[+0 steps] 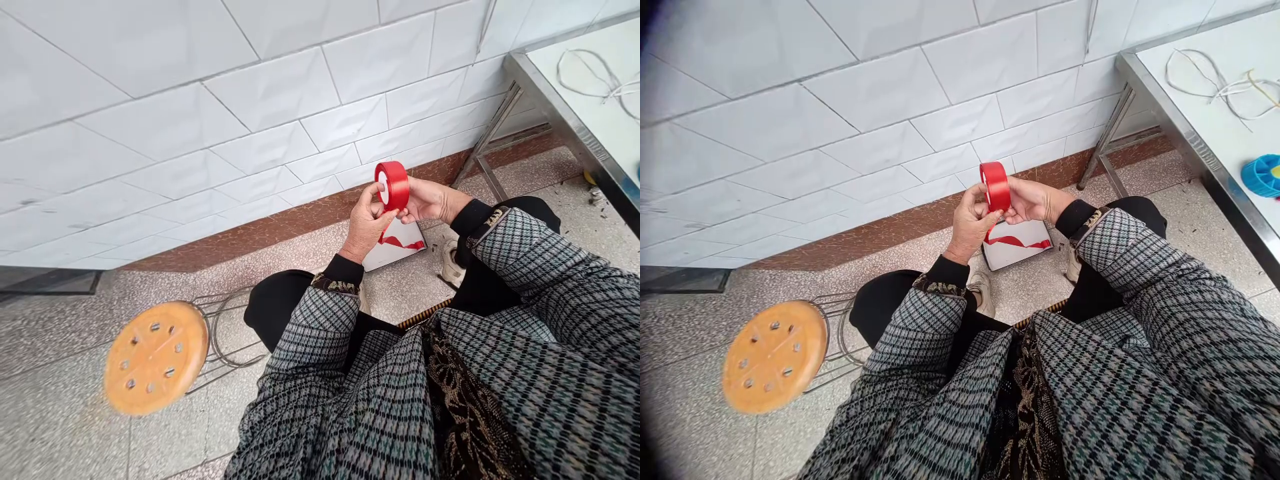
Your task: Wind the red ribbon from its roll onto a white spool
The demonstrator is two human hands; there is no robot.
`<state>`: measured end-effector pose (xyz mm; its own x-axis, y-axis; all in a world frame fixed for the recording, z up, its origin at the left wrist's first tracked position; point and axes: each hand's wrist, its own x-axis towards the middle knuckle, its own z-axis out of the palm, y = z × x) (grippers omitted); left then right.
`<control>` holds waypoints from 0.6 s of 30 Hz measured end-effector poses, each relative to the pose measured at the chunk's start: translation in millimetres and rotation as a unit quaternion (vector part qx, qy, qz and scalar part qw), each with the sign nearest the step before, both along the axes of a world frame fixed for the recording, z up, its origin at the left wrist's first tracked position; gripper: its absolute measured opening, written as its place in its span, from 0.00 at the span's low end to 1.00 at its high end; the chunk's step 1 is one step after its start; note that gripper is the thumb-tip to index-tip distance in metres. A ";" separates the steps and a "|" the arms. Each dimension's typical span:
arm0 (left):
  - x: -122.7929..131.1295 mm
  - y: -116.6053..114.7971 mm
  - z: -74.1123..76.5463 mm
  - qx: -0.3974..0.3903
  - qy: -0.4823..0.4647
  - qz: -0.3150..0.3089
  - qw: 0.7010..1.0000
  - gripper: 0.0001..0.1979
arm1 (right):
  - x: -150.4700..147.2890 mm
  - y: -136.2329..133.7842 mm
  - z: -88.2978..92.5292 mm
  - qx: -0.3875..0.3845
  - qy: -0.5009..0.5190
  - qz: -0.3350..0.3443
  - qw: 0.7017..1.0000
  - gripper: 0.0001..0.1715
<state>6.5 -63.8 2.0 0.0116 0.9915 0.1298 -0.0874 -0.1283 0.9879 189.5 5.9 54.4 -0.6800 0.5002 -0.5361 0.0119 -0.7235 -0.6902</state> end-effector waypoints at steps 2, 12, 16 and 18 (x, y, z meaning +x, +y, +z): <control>-2.5 0.6 -0.6 0.009 0.019 -0.013 1.000 0.25 | -0.2 -0.4 -2.5 0.005 0.005 0.011 1.000 0.22; -9.8 -0.9 -2.9 -0.047 -0.055 -0.089 0.993 0.33 | 2.8 1.0 -0.7 0.239 -0.070 -0.056 0.967 0.14; -10.8 -2.7 3.0 -0.080 -0.070 -0.101 0.989 0.35 | 5.2 3.7 -2.5 0.327 -0.100 -0.060 0.938 0.18; -7.6 -3.8 5.1 -0.088 -0.081 -0.080 0.990 0.34 | 5.8 7.8 -7.0 0.347 -0.142 -0.069 0.925 0.17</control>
